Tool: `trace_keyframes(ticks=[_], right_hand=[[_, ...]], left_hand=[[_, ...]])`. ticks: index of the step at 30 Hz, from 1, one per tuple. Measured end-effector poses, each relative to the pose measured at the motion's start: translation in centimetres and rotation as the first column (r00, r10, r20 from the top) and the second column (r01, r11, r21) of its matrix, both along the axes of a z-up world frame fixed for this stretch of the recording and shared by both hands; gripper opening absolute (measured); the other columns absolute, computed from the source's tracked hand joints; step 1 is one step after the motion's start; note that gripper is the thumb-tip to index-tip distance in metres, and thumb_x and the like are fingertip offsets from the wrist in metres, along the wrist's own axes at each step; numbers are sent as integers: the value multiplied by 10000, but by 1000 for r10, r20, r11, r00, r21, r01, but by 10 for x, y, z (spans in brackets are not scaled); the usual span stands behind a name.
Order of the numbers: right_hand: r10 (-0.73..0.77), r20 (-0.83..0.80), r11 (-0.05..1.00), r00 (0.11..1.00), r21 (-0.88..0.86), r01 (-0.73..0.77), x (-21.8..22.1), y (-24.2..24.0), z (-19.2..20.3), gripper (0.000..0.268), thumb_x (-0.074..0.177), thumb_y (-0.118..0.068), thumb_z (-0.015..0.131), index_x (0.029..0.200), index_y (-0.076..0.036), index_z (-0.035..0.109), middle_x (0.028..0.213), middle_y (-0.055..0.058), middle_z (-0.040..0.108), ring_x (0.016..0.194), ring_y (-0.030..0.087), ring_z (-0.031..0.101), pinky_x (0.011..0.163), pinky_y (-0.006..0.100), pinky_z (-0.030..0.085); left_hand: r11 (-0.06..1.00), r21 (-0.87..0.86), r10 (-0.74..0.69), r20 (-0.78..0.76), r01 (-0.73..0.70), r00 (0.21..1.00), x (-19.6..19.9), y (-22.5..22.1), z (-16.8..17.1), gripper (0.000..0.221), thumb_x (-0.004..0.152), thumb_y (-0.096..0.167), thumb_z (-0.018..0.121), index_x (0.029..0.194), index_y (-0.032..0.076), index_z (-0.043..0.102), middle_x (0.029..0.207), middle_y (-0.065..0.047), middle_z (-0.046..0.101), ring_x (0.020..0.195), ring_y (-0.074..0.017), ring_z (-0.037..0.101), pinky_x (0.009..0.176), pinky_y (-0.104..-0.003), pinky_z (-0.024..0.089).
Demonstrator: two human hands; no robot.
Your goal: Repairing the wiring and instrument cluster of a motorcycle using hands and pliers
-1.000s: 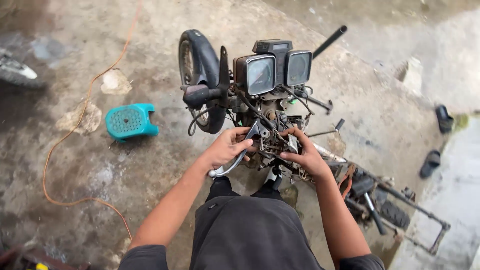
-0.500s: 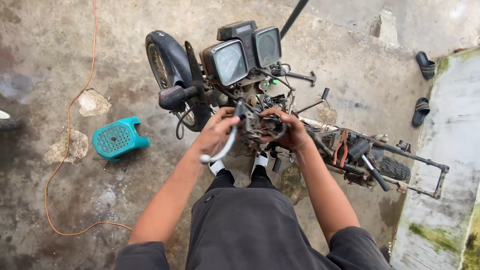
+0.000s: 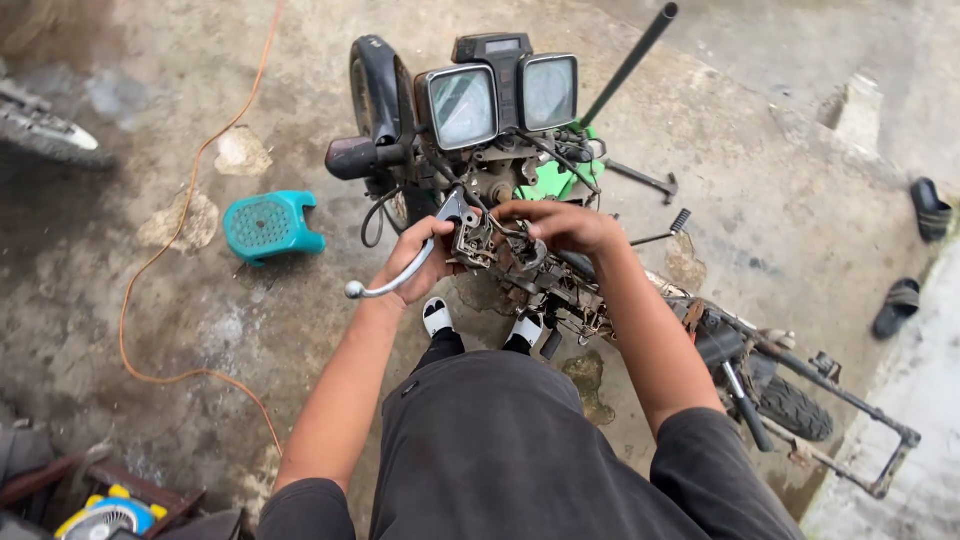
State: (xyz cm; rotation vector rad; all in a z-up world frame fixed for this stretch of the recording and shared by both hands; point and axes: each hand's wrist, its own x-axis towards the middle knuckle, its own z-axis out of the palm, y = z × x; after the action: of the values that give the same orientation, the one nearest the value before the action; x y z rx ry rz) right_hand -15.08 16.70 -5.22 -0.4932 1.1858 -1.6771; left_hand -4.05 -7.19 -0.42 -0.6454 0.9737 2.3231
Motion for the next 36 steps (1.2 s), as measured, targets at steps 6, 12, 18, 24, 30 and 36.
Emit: trace_keyframes(ticks=[6,12,18,24,30,36], right_hand=[[-24,-145,982,989,182,51,-13,-43,3,280,944,-247,727,1104,-17,726,961,121,622,840,204,553,759,354,454],[-169,66,985,983,57,165,13,-35,5,166,987,-198,693,994,-34,666,782,11,559,669,113,580,613,250,487],[-419,452,891,787,41,451,47,-34,-32,347,949,-184,711,1240,-13,628,1083,98,727,1023,198,720,887,374,574],[-531,484,834,695,150,532,61,-44,-43,422,952,-260,723,1315,-67,628,1183,5,712,1142,140,667,995,325,492],[-505,416,859,756,157,487,70,-46,-35,343,980,-299,672,1261,-108,627,1168,-28,682,1123,101,629,924,264,472],[-497,374,864,783,128,487,71,-47,-43,344,993,-296,652,1253,-71,643,1146,28,709,1049,112,674,824,249,483]], left_hand=[[994,-102,23,-9,-24,1000,3,-2,-52,356,915,357,586,1214,166,610,1063,-23,597,998,-245,573,949,-471,443],[997,-49,68,19,-67,998,2,0,-41,413,908,285,586,1315,223,612,1086,-27,585,993,-286,593,949,-520,452],[994,38,96,70,-99,993,-1,8,-36,538,877,256,554,1413,281,588,1130,-56,589,1033,-331,597,1014,-571,422],[986,75,144,85,-150,986,-1,1,-30,547,847,215,564,1385,287,624,1128,-77,624,1002,-340,625,987,-562,470],[973,112,191,102,-202,976,12,-9,-49,550,848,165,567,1384,273,630,1138,-80,655,1004,-333,663,983,-536,494],[984,135,125,-34,-120,992,17,-17,-70,548,860,178,552,1399,258,614,1148,-93,664,1034,-315,645,978,-507,481]])
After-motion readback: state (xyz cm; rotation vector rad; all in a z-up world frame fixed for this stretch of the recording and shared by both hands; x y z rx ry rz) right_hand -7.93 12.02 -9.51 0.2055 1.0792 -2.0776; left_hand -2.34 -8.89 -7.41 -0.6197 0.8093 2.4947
